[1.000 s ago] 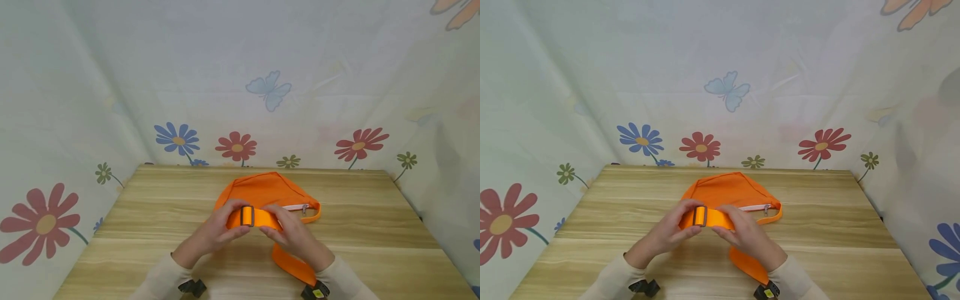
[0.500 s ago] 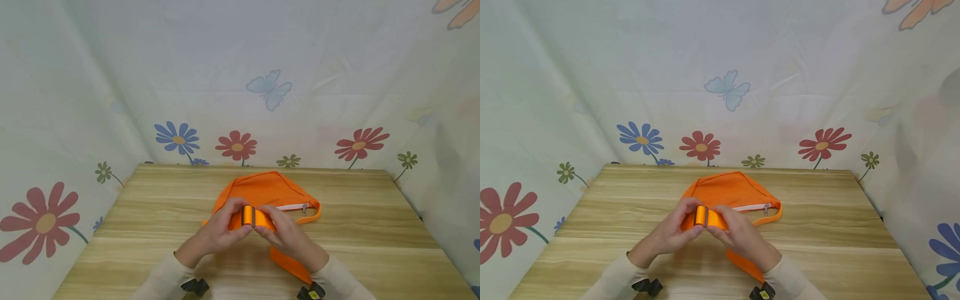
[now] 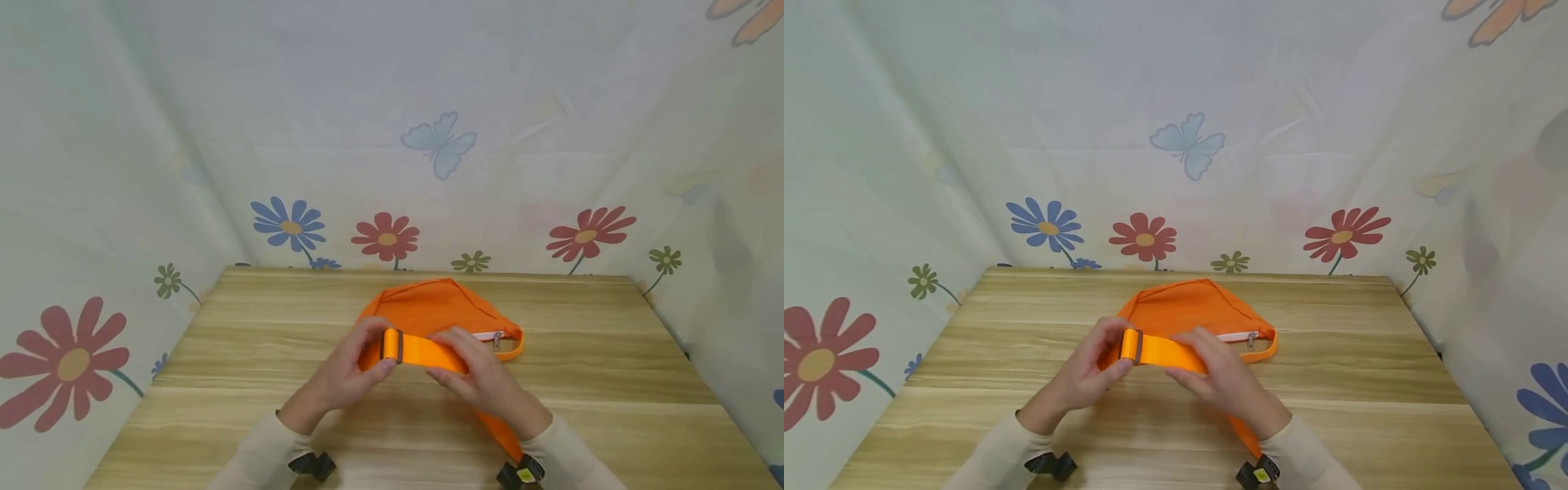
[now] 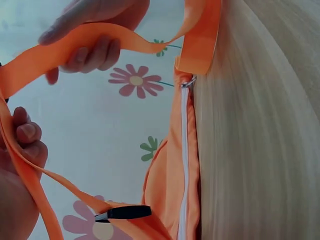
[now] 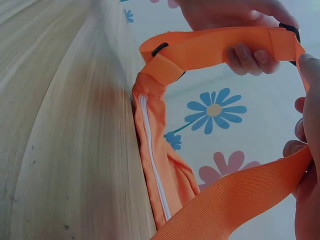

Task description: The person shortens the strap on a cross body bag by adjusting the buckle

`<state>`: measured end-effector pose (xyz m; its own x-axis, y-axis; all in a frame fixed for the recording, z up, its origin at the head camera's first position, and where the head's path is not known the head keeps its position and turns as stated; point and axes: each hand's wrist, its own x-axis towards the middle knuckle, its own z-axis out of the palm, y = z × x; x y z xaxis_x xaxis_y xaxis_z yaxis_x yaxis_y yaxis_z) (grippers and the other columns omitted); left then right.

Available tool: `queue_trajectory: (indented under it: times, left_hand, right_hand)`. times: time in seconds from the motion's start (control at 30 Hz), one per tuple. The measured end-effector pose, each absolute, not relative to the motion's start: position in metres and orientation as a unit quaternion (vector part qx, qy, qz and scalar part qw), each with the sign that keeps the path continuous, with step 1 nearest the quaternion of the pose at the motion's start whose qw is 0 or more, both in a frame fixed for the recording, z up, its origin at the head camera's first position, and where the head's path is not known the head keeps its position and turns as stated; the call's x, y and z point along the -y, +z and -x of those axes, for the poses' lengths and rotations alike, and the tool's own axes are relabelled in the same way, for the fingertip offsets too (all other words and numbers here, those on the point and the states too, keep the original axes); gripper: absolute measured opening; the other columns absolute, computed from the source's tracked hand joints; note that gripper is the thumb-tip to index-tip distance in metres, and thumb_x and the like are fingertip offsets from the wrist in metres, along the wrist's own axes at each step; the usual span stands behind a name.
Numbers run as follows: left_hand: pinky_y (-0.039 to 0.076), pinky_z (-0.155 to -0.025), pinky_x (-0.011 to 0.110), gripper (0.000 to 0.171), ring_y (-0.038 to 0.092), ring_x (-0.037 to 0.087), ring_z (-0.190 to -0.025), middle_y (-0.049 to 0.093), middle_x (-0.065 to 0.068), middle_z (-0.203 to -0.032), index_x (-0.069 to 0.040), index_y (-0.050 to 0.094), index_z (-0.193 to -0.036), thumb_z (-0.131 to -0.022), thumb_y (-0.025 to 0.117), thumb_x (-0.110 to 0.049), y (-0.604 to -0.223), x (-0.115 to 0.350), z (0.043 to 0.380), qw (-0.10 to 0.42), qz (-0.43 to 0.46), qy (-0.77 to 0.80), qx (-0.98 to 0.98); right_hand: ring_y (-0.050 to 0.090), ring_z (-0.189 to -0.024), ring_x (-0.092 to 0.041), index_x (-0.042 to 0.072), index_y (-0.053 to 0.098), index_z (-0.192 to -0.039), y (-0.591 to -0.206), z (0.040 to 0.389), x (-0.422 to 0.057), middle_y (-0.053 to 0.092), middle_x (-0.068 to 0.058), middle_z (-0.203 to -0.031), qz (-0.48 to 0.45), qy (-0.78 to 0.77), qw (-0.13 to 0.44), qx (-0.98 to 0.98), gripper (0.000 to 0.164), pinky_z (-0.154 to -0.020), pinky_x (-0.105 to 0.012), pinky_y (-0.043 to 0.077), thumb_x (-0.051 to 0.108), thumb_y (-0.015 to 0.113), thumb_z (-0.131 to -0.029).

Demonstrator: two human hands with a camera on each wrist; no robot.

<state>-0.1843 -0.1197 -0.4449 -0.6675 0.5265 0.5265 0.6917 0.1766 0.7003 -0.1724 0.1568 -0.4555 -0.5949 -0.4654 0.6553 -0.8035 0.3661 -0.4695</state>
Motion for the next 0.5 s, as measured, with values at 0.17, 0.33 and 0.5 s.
queue_trajectory:
  times: [0.17,0.33,0.5]
  left_hand:
    - [0.058,-0.087,0.029,0.047,0.061,0.017,-0.097,0.063,0.008,-0.109,-0.006,0.043,-0.142,-0.102,0.067,-0.008,-0.451,0.117,0.187,0.087,0.441,-0.527,0.721]
    - [0.058,-0.086,0.029,0.046,0.061,0.016,-0.096,0.06,0.008,-0.108,-0.004,0.04,-0.142,-0.104,0.065,-0.013,-0.453,0.115,0.188,0.084,0.454,-0.542,0.702]
    - [0.059,-0.084,0.028,0.048,0.061,0.018,-0.093,0.058,0.009,-0.104,-0.003,0.038,-0.141,-0.103,0.067,-0.011,-0.453,0.113,0.189,0.063,0.465,-0.552,0.69]
  right_hand:
    - [0.062,-0.096,-0.011,0.008,0.062,-0.135,-0.456,0.172,-0.154,0.069,-0.004,-0.119,-0.405,0.398,0.21,0.796,0.038,-0.082,-0.022,0.056,0.032,0.07,-0.107]
    - [0.061,-0.096,-0.009,0.01,0.061,-0.137,-0.452,0.17,-0.151,0.068,-0.002,-0.12,-0.397,0.398,0.19,0.805,0.039,-0.082,-0.022,0.057,0.029,0.073,-0.105]
    - [0.058,-0.089,-0.007,0.012,0.063,-0.136,-0.447,0.17,-0.146,0.067,0.002,-0.115,-0.402,0.376,0.188,0.813,0.039,-0.075,-0.02,0.055,0.027,0.076,-0.102]
